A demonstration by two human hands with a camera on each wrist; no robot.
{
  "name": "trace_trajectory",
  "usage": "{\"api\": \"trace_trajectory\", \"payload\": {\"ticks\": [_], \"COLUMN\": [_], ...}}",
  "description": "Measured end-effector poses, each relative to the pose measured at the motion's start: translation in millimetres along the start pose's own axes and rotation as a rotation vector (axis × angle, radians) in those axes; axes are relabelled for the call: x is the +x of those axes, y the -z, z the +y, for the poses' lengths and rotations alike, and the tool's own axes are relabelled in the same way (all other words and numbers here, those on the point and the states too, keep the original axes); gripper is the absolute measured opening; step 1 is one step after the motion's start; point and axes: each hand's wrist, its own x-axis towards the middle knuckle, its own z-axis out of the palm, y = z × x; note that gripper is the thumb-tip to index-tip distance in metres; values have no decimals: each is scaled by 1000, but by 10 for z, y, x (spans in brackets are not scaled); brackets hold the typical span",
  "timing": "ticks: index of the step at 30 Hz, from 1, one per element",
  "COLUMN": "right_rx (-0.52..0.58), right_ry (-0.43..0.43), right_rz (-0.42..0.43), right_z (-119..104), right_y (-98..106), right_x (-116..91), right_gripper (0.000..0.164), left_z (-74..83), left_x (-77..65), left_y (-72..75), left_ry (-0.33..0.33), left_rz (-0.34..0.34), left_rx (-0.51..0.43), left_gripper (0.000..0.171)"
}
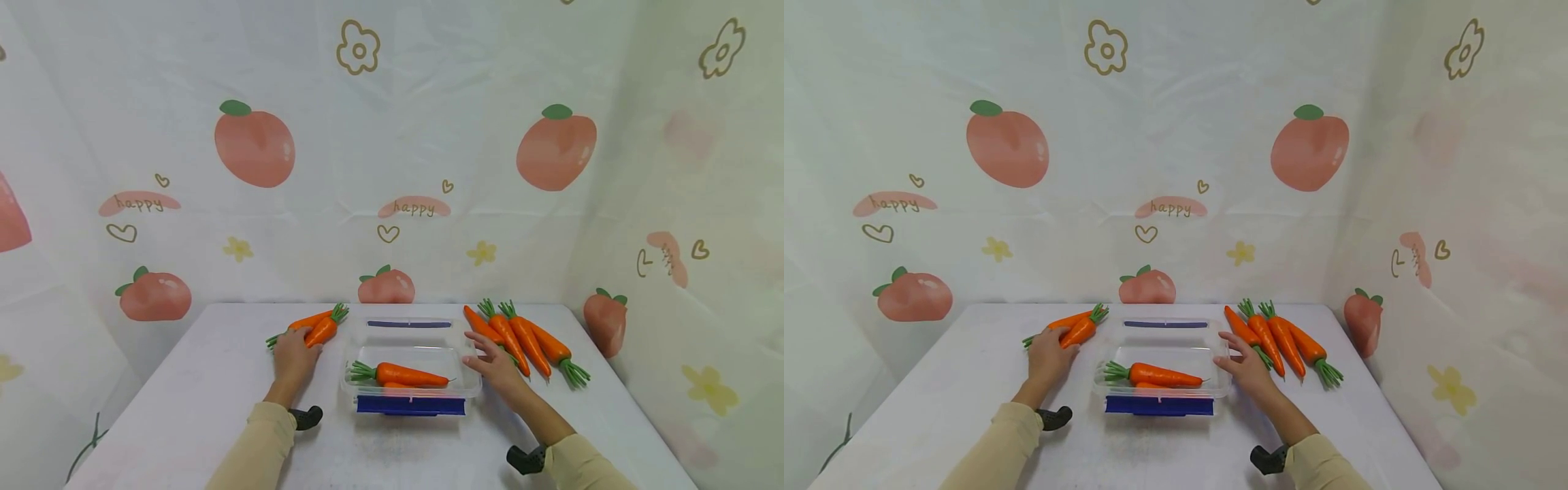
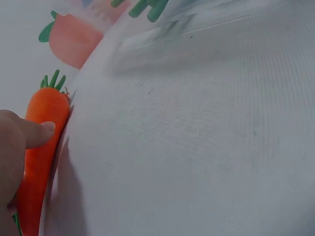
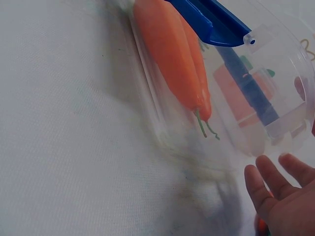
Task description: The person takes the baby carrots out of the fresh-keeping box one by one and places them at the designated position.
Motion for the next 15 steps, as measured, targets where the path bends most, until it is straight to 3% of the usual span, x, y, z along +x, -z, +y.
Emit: {"api": "trace_trajectory", "payload": {"ticks": [6, 15], "right_rx": [19, 25], "right_ry": [3, 8], "right_rz": [-2, -1], "right_z": [-1, 6], "right_y": [0, -8], "right_x": [-2, 1], "right_gripper": [67, 67], "left_z": [50, 185], "left_x": [17, 128], "left_y": [69, 221], "left_ry": [6, -103], "left_rz": [-6, 20], "left_rx": [0, 34], "left_gripper": [50, 37]}}
